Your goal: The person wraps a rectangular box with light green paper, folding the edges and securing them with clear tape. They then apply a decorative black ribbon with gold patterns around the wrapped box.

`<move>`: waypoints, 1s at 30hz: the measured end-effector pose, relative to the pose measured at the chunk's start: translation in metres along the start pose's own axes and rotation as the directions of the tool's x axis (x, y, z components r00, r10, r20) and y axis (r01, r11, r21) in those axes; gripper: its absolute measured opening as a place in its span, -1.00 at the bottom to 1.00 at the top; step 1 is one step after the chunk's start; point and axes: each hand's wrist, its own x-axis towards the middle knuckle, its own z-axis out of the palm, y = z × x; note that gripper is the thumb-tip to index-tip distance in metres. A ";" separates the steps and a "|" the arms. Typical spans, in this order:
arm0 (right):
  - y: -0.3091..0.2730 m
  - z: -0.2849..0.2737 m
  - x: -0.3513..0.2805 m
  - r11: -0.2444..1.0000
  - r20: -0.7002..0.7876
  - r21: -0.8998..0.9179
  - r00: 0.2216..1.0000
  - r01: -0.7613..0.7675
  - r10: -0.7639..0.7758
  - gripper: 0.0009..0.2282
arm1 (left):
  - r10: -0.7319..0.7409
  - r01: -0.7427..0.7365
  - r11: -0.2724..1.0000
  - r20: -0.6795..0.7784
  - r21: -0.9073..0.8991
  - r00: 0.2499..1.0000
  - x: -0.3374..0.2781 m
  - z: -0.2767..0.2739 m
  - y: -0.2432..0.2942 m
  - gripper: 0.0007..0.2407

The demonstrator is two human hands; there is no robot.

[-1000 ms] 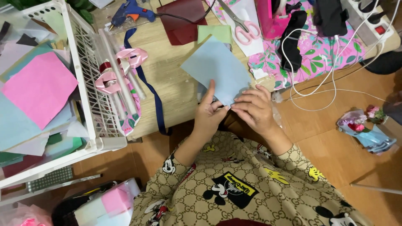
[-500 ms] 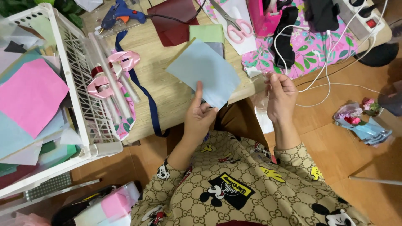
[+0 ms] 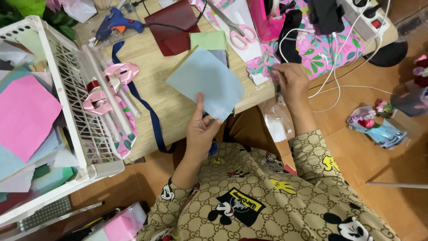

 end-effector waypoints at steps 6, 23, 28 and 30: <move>-0.002 -0.011 -0.021 0.999 0.109 -0.032 0.994 -0.001 0.005 -0.95 | -0.026 0.026 1.000 0.000 0.003 1.000 0.002 0.001 -0.002 -0.28; -0.021 -0.050 -0.009 0.959 0.365 0.153 0.915 -0.239 0.169 -0.62 | -0.042 0.042 0.999 -0.027 -0.012 0.999 0.006 -0.011 -0.019 -0.29; 0.001 -0.020 -0.021 0.938 0.165 0.137 0.941 -0.318 0.295 -0.76 | -0.052 0.051 0.998 -0.037 -0.030 0.998 0.006 -0.016 -0.026 -0.28; 0.001 -0.013 -0.018 0.993 0.139 -0.096 0.986 -0.075 0.088 -0.81 | -0.044 0.042 0.998 -0.037 -0.038 0.998 0.005 -0.014 -0.024 -0.28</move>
